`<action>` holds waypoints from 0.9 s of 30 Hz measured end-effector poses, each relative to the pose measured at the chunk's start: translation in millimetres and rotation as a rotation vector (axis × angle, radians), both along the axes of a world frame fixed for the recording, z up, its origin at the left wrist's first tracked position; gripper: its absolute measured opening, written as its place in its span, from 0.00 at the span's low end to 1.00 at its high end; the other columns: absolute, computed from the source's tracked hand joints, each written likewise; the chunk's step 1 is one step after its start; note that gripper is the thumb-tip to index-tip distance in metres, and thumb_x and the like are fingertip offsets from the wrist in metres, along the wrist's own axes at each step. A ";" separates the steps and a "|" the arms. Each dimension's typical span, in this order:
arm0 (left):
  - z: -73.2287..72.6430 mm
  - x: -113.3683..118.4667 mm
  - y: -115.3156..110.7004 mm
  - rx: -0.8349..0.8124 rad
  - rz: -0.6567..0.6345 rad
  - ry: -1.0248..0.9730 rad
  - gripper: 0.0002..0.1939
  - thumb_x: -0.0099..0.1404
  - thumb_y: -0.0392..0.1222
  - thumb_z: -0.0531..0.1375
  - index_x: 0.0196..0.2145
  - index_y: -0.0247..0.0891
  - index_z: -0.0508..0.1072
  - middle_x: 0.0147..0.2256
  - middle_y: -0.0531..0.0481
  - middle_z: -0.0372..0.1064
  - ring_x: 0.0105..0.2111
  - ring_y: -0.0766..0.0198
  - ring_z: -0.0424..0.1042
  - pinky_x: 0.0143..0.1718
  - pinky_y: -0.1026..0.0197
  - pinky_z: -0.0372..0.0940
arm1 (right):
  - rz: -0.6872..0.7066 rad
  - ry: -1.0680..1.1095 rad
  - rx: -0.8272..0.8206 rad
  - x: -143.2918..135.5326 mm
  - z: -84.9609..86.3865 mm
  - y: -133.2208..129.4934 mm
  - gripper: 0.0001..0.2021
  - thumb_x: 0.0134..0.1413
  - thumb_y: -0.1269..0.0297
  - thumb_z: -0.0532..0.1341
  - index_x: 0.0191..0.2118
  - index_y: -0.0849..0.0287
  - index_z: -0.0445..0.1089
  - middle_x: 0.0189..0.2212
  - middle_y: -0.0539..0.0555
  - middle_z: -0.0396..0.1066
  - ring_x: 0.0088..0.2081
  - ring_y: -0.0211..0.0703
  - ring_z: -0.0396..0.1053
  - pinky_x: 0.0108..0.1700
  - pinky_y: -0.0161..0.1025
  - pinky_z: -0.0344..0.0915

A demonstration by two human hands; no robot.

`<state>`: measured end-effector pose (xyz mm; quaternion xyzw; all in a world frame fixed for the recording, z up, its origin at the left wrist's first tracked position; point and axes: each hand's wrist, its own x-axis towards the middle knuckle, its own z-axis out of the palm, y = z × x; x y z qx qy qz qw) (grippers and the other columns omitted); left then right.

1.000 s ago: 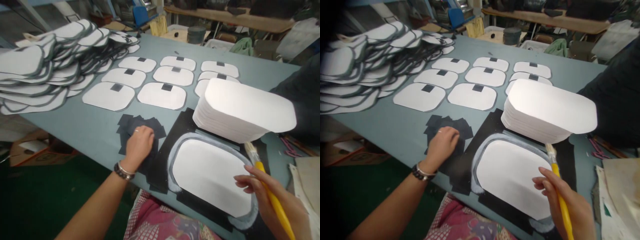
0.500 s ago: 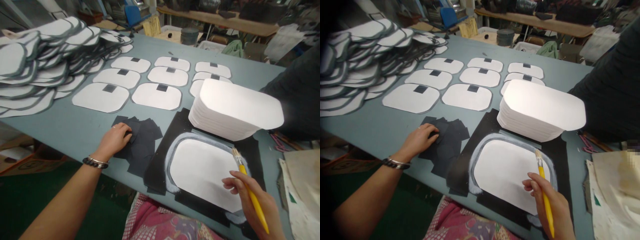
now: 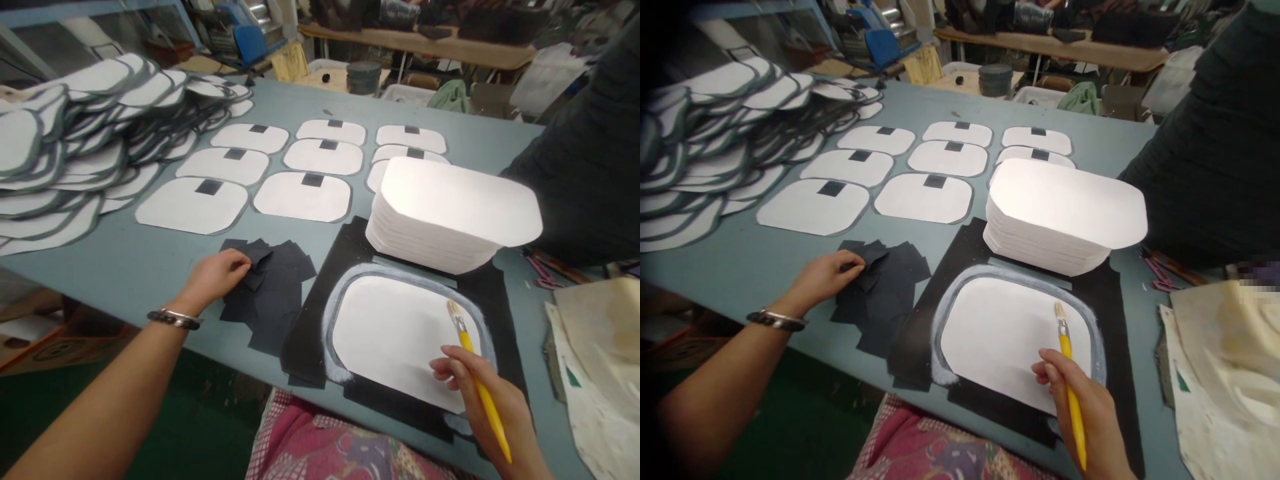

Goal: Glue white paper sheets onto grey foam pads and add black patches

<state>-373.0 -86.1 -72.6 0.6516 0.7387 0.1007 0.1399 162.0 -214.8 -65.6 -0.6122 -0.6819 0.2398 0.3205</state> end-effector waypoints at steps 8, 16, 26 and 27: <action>53.0 56.9 -18.9 0.113 0.217 -0.715 0.10 0.71 0.46 0.54 0.43 0.37 0.68 0.38 0.53 0.73 0.38 0.65 0.72 0.45 0.58 0.70 | 0.011 0.000 0.106 -13.6 4.5 3.8 0.11 0.70 0.55 0.58 0.45 0.52 0.77 0.34 0.52 0.82 0.33 0.45 0.82 0.38 0.39 0.79; 25.4 234.2 -32.2 -0.491 0.103 -1.595 0.13 0.54 0.41 0.72 0.33 0.35 0.74 0.28 0.52 0.72 0.27 0.68 0.71 0.31 0.65 0.69 | -0.026 0.314 0.107 -53.0 12.2 33.7 0.12 0.65 0.58 0.63 0.52 0.51 0.65 0.48 0.56 0.77 0.47 0.46 0.77 0.50 0.45 0.74; 5.7 313.3 -34.0 -0.726 0.053 -1.497 0.20 0.59 0.57 0.68 0.38 0.38 0.70 0.30 0.51 0.73 0.32 0.59 0.79 0.27 0.63 0.71 | -0.307 0.345 0.022 -40.9 -17.2 47.6 0.08 0.61 0.62 0.60 0.43 0.54 0.60 0.31 0.47 0.68 0.32 0.41 0.70 0.38 0.39 0.67; 5.6 316.5 -28.3 -0.691 0.047 -1.437 0.22 0.58 0.58 0.69 0.38 0.39 0.69 0.29 0.52 0.72 0.32 0.57 0.80 0.25 0.64 0.69 | -0.329 0.323 0.014 -40.6 -18.8 52.2 0.08 0.61 0.62 0.60 0.43 0.54 0.60 0.31 0.48 0.68 0.32 0.41 0.70 0.39 0.40 0.67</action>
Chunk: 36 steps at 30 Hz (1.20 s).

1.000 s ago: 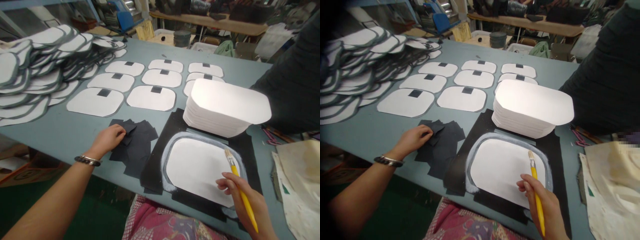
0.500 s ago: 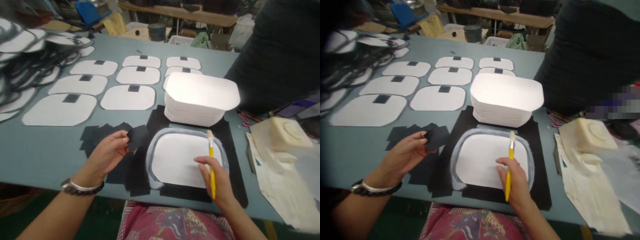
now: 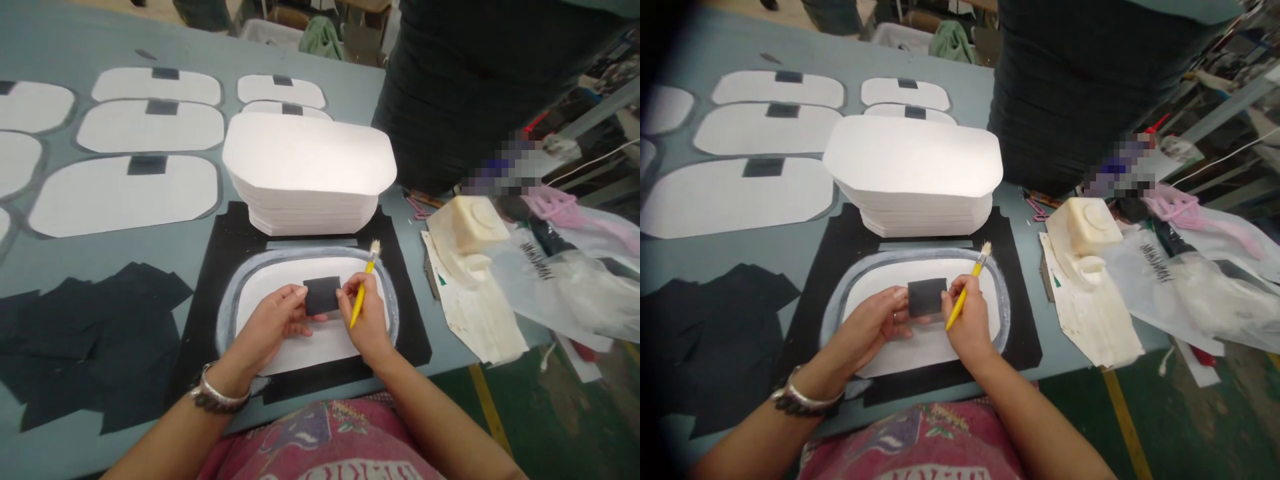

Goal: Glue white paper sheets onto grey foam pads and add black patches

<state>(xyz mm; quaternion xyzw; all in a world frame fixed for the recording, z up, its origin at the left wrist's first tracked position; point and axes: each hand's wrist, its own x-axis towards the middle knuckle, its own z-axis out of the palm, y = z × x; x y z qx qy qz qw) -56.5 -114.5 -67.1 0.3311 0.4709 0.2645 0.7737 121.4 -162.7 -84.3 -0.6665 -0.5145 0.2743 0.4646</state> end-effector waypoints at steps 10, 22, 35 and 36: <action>-9.1 17.6 57.6 0.644 -0.217 1.037 0.15 0.66 0.52 0.57 0.27 0.41 0.68 0.24 0.49 0.71 0.26 0.59 0.69 0.28 0.59 0.51 | -0.032 -0.514 -0.030 -7.8 -13.2 47.1 0.08 0.64 0.68 0.58 0.48 0.57 0.64 0.41 0.57 0.75 0.43 0.52 0.73 0.47 0.45 0.67; 1.1 24.3 49.3 0.830 -0.495 1.487 0.20 0.74 0.53 0.49 0.43 0.39 0.75 0.33 0.40 0.78 0.35 0.43 0.79 0.28 0.54 0.53 | 0.016 -0.822 -0.146 -10.8 -14.2 52.9 0.08 0.67 0.68 0.60 0.49 0.58 0.66 0.38 0.59 0.74 0.42 0.53 0.71 0.45 0.45 0.66; -7.1 0.5 5.4 1.369 -0.324 1.297 0.17 0.76 0.47 0.54 0.51 0.34 0.76 0.49 0.38 0.76 0.49 0.47 0.76 0.46 0.50 0.70 | 0.247 -0.581 0.056 68.2 57.4 16.5 0.19 0.74 0.54 0.52 0.61 0.54 0.70 0.37 0.56 0.78 0.35 0.45 0.75 0.41 0.41 0.70; -10.9 3.0 -2.6 1.455 -0.335 1.234 0.17 0.76 0.44 0.55 0.53 0.33 0.76 0.53 0.37 0.75 0.54 0.47 0.74 0.51 0.50 0.70 | 0.243 -0.577 0.085 75.5 64.3 22.8 0.20 0.73 0.52 0.53 0.59 0.54 0.73 0.40 0.57 0.78 0.38 0.46 0.75 0.44 0.42 0.70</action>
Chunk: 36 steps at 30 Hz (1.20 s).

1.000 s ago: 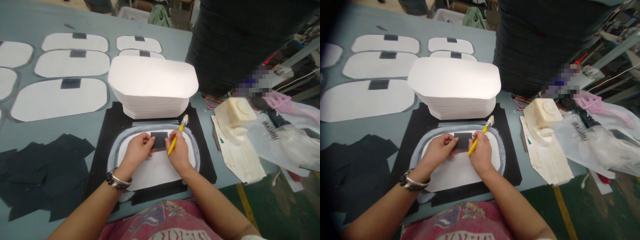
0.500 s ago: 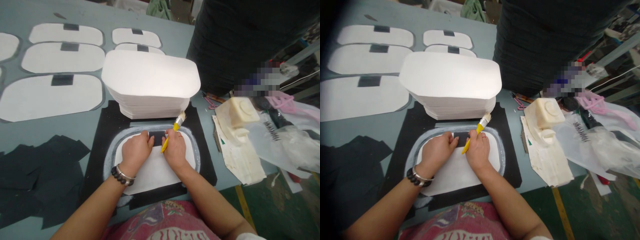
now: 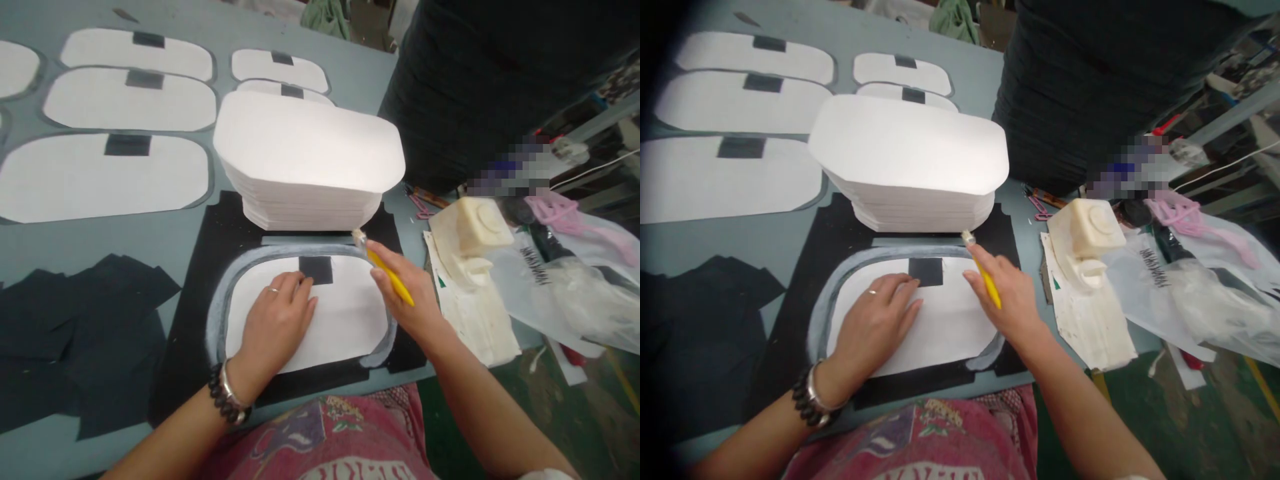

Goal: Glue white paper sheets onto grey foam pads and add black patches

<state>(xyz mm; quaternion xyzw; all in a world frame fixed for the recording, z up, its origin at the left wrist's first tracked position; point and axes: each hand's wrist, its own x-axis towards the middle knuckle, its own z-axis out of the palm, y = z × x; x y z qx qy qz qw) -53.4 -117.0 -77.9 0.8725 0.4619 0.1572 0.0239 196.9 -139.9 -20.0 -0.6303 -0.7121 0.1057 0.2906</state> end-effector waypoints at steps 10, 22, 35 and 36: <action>-23.7 18.0 -27.5 -0.014 0.012 0.009 0.22 0.76 0.43 0.54 0.62 0.35 0.73 0.64 0.37 0.69 0.62 0.46 0.67 0.57 0.44 0.62 | 0.235 0.455 -0.228 -57.9 -12.3 84.4 0.25 0.66 0.41 0.59 0.30 0.59 0.75 0.26 0.49 0.72 0.27 0.35 0.65 0.32 0.33 0.60; -26.4 18.0 -28.4 0.009 0.024 -0.042 0.20 0.75 0.41 0.54 0.61 0.36 0.74 0.63 0.38 0.70 0.62 0.46 0.67 0.56 0.43 0.61 | 0.031 -0.211 -0.115 -58.5 1.6 87.7 0.22 0.71 0.52 0.55 0.27 0.58 0.69 0.18 0.50 0.62 0.21 0.37 0.58 0.30 0.37 0.50; -25.9 16.9 -28.2 0.029 0.010 -0.037 0.20 0.75 0.40 0.55 0.61 0.36 0.74 0.63 0.36 0.70 0.62 0.44 0.68 0.55 0.43 0.62 | 0.157 0.231 -0.132 -43.0 -20.8 82.8 0.23 0.71 0.49 0.55 0.26 0.56 0.65 0.21 0.47 0.63 0.24 0.35 0.61 0.30 0.35 0.54; -26.3 16.9 -28.7 0.024 0.011 -0.038 0.20 0.75 0.40 0.55 0.61 0.36 0.74 0.63 0.36 0.70 0.62 0.44 0.68 0.55 0.43 0.62 | 0.127 0.281 -0.168 -21.3 -20.8 77.5 0.22 0.71 0.48 0.55 0.27 0.56 0.66 0.21 0.47 0.65 0.25 0.36 0.62 0.30 0.35 0.56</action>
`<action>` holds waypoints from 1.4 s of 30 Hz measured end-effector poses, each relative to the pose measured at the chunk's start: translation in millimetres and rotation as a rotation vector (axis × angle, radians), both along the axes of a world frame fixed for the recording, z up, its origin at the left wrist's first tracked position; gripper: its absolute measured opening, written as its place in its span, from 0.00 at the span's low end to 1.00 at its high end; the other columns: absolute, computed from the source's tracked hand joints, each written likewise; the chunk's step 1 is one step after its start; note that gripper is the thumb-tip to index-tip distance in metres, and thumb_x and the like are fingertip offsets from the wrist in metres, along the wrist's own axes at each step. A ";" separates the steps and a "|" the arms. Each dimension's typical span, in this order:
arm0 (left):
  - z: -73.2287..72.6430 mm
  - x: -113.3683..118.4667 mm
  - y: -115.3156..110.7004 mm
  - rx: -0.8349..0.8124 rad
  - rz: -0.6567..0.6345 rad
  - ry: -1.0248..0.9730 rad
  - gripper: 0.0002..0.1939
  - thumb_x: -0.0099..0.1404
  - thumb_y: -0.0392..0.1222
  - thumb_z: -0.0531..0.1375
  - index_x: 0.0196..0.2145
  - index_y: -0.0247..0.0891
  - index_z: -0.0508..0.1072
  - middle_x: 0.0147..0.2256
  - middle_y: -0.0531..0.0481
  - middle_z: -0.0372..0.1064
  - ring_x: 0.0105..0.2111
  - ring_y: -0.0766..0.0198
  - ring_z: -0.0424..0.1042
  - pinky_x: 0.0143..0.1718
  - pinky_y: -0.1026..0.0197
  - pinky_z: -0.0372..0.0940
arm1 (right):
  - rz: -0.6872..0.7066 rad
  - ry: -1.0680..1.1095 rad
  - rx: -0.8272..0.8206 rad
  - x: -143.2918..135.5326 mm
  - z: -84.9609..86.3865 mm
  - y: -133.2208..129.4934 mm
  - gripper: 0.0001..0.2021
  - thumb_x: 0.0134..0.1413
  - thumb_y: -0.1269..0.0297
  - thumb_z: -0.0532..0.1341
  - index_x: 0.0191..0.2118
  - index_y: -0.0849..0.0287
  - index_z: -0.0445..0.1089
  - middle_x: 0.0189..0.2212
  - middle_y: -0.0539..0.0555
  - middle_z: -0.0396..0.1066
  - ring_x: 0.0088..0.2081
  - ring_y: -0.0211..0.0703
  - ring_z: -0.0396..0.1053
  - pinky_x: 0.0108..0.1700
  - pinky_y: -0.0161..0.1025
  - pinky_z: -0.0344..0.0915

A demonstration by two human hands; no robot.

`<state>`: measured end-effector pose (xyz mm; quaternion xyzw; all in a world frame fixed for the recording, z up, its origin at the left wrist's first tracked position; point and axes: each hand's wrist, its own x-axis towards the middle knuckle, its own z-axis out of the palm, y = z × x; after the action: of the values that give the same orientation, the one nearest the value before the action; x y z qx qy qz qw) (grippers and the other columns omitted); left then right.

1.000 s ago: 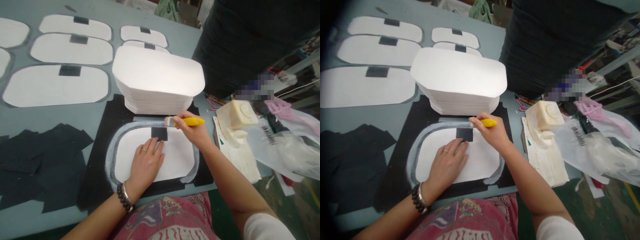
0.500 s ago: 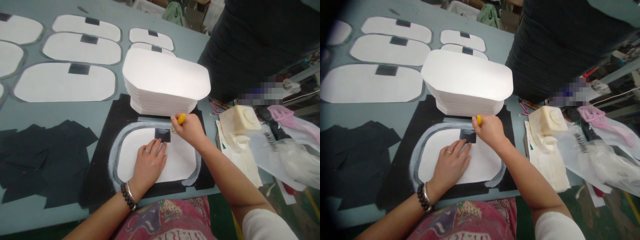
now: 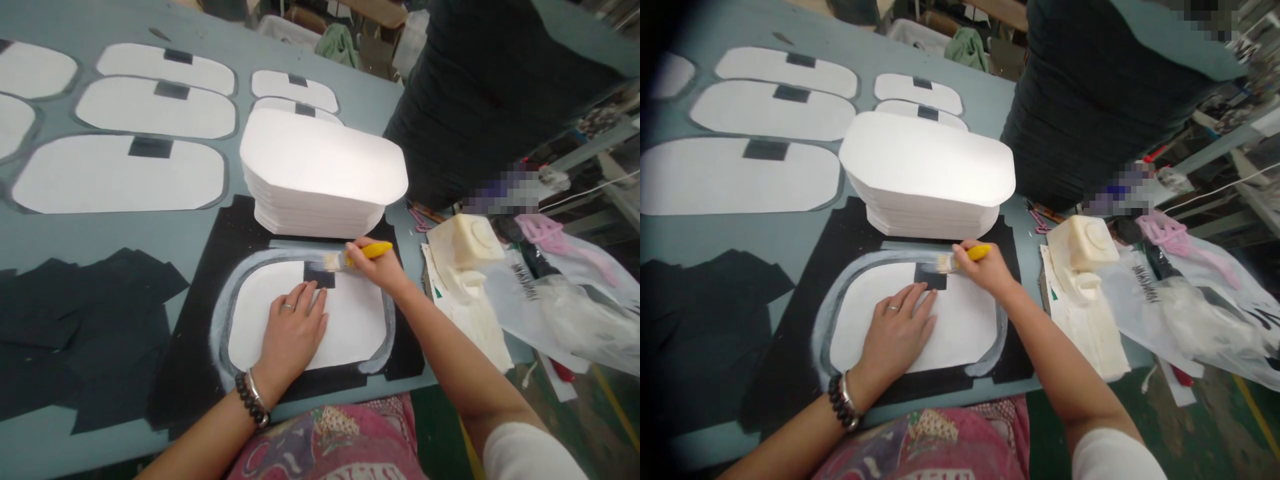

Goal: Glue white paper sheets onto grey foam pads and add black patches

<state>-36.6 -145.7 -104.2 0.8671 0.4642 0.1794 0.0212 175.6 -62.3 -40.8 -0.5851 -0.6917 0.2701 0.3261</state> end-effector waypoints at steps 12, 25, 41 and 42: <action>19.5 -19.0 -1.8 -0.064 -0.024 -0.098 0.21 0.73 0.40 0.56 0.62 0.33 0.71 0.69 0.34 0.60 0.68 0.46 0.62 0.63 0.44 0.66 | 0.147 -0.346 0.002 -2.7 21.0 -104.2 0.14 0.75 0.60 0.52 0.55 0.53 0.72 0.36 0.54 0.79 0.34 0.43 0.76 0.39 0.39 0.68; 35.1 -152.0 -71.8 -0.138 0.403 -0.313 0.16 0.74 0.47 0.55 0.53 0.39 0.73 0.57 0.39 0.71 0.58 0.50 0.72 0.61 0.48 0.69 | 0.761 -0.913 0.032 -92.1 -4.1 -154.5 0.11 0.71 0.70 0.50 0.50 0.59 0.68 0.39 0.63 0.71 0.42 0.55 0.69 0.39 0.46 0.66; 40.9 -127.3 -59.0 -1.237 0.778 -1.253 0.20 0.70 0.55 0.60 0.43 0.32 0.73 0.34 0.38 0.81 0.31 0.57 0.82 0.34 0.59 0.76 | 0.583 -0.723 -0.069 -67.2 -8.8 -151.3 0.16 0.63 0.80 0.55 0.53 0.60 0.67 0.44 0.62 0.70 0.45 0.51 0.69 0.44 0.43 0.67; 42.7 -120.3 -52.5 -1.277 0.776 -1.312 0.19 0.71 0.53 0.59 0.44 0.32 0.73 0.35 0.37 0.81 0.32 0.56 0.82 0.35 0.59 0.77 | 0.567 -0.697 -0.074 -65.6 -12.4 -153.2 0.17 0.62 0.81 0.55 0.53 0.60 0.67 0.44 0.62 0.70 0.45 0.51 0.69 0.44 0.42 0.67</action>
<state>-156.9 -198.2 -61.5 0.2101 0.6216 0.3343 0.6765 110.0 -215.6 -53.2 -0.4398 -0.8830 0.1603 -0.0345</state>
